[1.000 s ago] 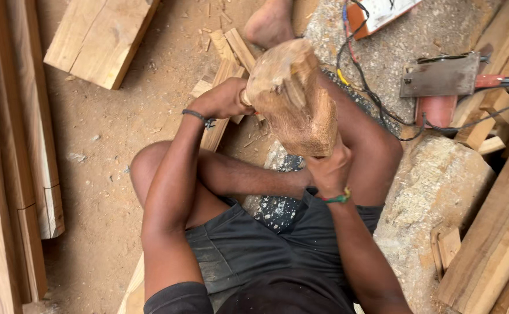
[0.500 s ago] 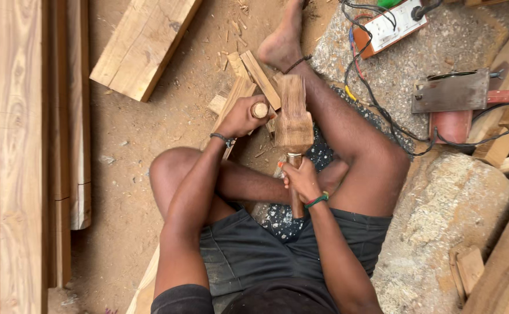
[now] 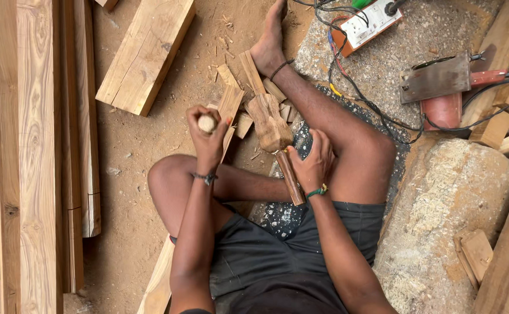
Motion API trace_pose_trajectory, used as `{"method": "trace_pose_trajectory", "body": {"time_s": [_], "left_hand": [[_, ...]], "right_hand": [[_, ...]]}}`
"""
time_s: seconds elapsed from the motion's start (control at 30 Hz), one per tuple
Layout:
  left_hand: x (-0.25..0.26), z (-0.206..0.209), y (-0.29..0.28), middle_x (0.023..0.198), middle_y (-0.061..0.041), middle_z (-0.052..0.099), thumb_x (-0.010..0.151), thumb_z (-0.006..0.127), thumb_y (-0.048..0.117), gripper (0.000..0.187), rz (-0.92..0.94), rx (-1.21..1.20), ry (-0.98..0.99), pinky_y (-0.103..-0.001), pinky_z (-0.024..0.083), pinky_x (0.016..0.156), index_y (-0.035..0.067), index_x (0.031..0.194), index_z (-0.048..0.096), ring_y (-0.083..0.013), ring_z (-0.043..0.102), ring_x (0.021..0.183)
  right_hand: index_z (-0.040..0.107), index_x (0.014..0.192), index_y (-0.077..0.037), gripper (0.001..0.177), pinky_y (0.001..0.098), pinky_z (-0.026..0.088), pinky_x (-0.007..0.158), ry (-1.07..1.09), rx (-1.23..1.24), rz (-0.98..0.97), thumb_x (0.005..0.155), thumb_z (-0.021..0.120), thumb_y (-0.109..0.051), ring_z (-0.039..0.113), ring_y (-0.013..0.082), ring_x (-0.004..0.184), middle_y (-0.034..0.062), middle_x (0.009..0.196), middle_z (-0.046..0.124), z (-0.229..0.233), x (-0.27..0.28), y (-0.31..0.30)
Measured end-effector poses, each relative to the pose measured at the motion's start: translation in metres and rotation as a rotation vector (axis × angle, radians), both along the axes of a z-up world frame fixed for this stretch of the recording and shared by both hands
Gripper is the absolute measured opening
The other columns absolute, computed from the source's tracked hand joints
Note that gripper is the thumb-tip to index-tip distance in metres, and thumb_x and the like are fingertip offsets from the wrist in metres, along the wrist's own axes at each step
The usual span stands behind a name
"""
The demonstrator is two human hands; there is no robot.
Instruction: The person sits on the floor and uses a wooden mallet and a chisel to carve a small cylindrical piece of wood. They repeatedly strike the chisel to shape the wood, creating shavings that accumulate on the ground.
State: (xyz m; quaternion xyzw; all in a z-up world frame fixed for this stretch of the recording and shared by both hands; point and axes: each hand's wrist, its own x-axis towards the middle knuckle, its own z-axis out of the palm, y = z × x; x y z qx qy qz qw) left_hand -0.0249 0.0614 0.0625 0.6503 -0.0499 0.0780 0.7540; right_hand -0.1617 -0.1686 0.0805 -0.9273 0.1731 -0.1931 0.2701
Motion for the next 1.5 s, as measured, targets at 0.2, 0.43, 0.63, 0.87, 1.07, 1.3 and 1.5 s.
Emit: {"method": "trace_pose_trajectory", "body": {"time_s": [0.2, 0.43, 0.63, 0.87, 1.07, 1.3, 1.5], "left_hand": [[-0.125, 0.071, -0.031, 0.122, -0.010, 0.054, 0.088, 0.085, 0.052, 0.085, -0.379, -0.467, 0.100, -0.041, 0.051, 0.103, 0.009, 0.141, 0.035, -0.0226, 0.058, 0.116], [-0.191, 0.072, 0.045, 0.151, -0.014, 0.046, 0.101, 0.074, 0.034, 0.070, 0.150, 0.422, -0.105, -0.047, 0.034, 0.128, 0.007, 0.155, 0.038, -0.0290, 0.045, 0.148], [-0.268, -0.031, 0.177, 0.145, -0.022, 0.047, 0.091, 0.078, 0.036, 0.070, 0.629, 1.253, 0.242, -0.051, 0.033, 0.118, 0.001, 0.142, 0.046, -0.0385, 0.042, 0.140], [-0.325, -0.102, 0.175, 0.146, -0.009, 0.055, 0.101, 0.061, 0.020, 0.050, 0.454, 1.632, 0.345, -0.046, 0.035, 0.116, 0.010, 0.149, 0.050, -0.0271, 0.049, 0.136], [-0.302, -0.103, 0.206, 0.135, -0.013, 0.063, 0.090, 0.068, 0.037, 0.059, 0.199, 1.585, 0.475, -0.044, 0.045, 0.107, 0.010, 0.141, 0.056, -0.0321, 0.060, 0.122], [-0.267, -0.079, 0.259, 0.125, -0.016, 0.075, 0.074, 0.079, 0.050, 0.072, -0.282, 1.048, 0.917, -0.039, 0.053, 0.104, 0.017, 0.137, 0.068, -0.0317, 0.073, 0.117], [-0.253, -0.094, 0.281, 0.124, -0.013, 0.075, 0.079, 0.079, 0.056, 0.071, -0.383, 0.949, 0.886, -0.042, 0.052, 0.099, 0.022, 0.140, 0.065, -0.0269, 0.070, 0.114]], "right_hand": [[0.064, 0.100, -0.003, 0.033, 0.0530, 0.046, 0.111, -0.186, 0.010, 0.472, 0.089, 0.074, -0.033, 0.068, 0.0284, 0.090, 0.0127, 0.095, 0.068, 0.023, -0.003, 0.055], [0.065, 0.083, -0.001, 0.030, 0.0366, 0.053, 0.063, 0.108, 0.677, 0.520, 0.104, 0.060, -0.022, 0.065, 0.0163, 0.062, 0.0049, 0.065, 0.066, -0.002, -0.051, 0.034], [0.064, 0.091, 0.002, 0.027, 0.0261, 0.053, 0.052, 0.021, 1.101, 0.381, 0.104, 0.063, -0.022, 0.063, 0.0134, 0.052, 0.0066, 0.062, 0.064, -0.003, -0.054, 0.004], [0.069, 0.089, 0.002, 0.023, 0.0261, 0.050, 0.049, 0.139, 0.998, 0.468, 0.098, 0.068, -0.019, 0.063, 0.0128, 0.049, 0.0068, 0.058, 0.066, 0.014, -0.057, 0.033], [0.067, 0.087, 0.002, 0.027, 0.0264, 0.050, 0.051, 0.116, 0.903, 0.605, 0.100, 0.068, -0.022, 0.064, 0.0129, 0.049, 0.0072, 0.058, 0.067, 0.007, -0.065, 0.033], [0.060, 0.094, 0.002, 0.027, 0.0292, 0.052, 0.046, 0.065, 1.156, 0.391, 0.099, 0.069, -0.023, 0.061, 0.0156, 0.046, 0.0098, 0.058, 0.063, -0.023, -0.055, 0.012], [0.060, 0.095, 0.003, 0.027, 0.0293, 0.052, 0.046, 0.073, 1.217, 0.335, 0.099, 0.070, -0.022, 0.060, 0.0156, 0.046, 0.0097, 0.060, 0.063, -0.031, -0.052, 0.013]]}}
